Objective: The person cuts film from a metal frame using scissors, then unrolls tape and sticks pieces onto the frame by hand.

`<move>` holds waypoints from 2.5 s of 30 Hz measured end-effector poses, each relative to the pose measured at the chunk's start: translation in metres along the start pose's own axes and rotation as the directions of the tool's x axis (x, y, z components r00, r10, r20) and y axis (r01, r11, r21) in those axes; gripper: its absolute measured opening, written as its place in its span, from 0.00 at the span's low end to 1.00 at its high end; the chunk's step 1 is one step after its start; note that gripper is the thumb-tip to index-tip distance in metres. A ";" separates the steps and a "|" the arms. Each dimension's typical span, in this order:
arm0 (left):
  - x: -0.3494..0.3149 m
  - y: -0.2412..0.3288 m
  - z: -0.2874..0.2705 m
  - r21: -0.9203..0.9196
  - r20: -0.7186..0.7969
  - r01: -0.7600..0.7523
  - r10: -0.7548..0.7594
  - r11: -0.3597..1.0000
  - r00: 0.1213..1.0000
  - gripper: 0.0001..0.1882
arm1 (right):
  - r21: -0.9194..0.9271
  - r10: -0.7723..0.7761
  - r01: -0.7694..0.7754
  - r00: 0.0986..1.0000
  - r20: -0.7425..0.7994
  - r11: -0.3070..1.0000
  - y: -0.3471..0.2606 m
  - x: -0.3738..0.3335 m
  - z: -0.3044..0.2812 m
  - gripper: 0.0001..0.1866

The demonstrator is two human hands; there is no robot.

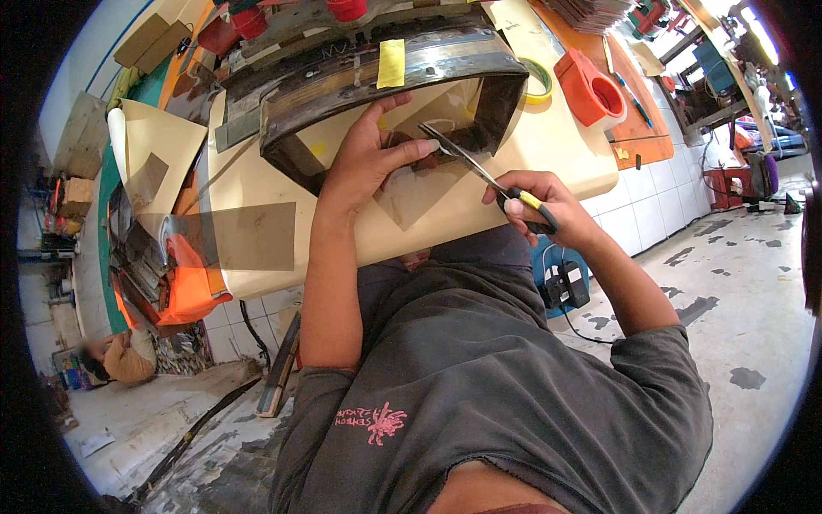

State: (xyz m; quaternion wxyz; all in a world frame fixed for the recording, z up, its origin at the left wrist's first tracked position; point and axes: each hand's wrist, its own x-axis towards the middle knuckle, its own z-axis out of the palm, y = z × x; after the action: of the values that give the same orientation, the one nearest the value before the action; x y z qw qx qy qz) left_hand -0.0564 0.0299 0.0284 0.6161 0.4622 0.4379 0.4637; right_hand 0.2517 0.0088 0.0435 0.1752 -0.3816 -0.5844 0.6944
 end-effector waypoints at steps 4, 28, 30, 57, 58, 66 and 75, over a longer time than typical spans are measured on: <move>0.000 0.001 -0.001 0.037 -0.002 0.007 -0.007 0.999 1.000 0.44 | 0.036 -0.026 0.025 0.999 0.025 0.999 -0.005 0.005 0.002 0.23; -0.001 0.003 0.002 0.011 0.004 0.010 -0.010 1.000 1.000 0.43 | -0.054 0.004 -0.005 1.000 -0.025 0.999 -0.015 0.010 0.005 0.21; 0.000 0.002 0.000 0.043 0.000 0.011 -0.011 0.999 1.000 0.44 | -0.061 -0.020 0.017 0.999 -0.039 0.998 -0.015 0.011 0.006 0.22; -0.003 0.004 0.006 -0.024 -0.014 -0.005 0.004 1.000 1.000 0.43 | -0.006 -0.022 0.022 1.000 -0.005 1.000 -0.023 0.022 0.007 0.21; -0.002 0.003 0.005 -0.007 -0.011 0.000 0.000 1.000 1.000 0.43 | -0.005 -0.022 0.022 1.000 -0.005 1.000 -0.022 0.023 0.006 0.21; -0.002 0.004 0.004 0.038 -0.026 -0.003 0.004 0.999 1.000 0.43 | 0.007 -0.040 0.040 0.997 -0.063 0.999 -0.015 0.025 0.011 0.17; -0.002 0.003 0.005 0.002 0.002 -0.001 0.001 1.000 1.000 0.43 | 0.027 -0.022 0.023 1.000 -0.010 0.999 -0.015 0.028 0.006 0.24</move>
State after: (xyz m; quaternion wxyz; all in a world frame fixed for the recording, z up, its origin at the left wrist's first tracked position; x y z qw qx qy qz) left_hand -0.0525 0.0275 0.0327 0.6160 0.4635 0.4374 0.4630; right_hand 0.2265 0.0277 0.0490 0.1908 -0.3759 -0.5785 0.6983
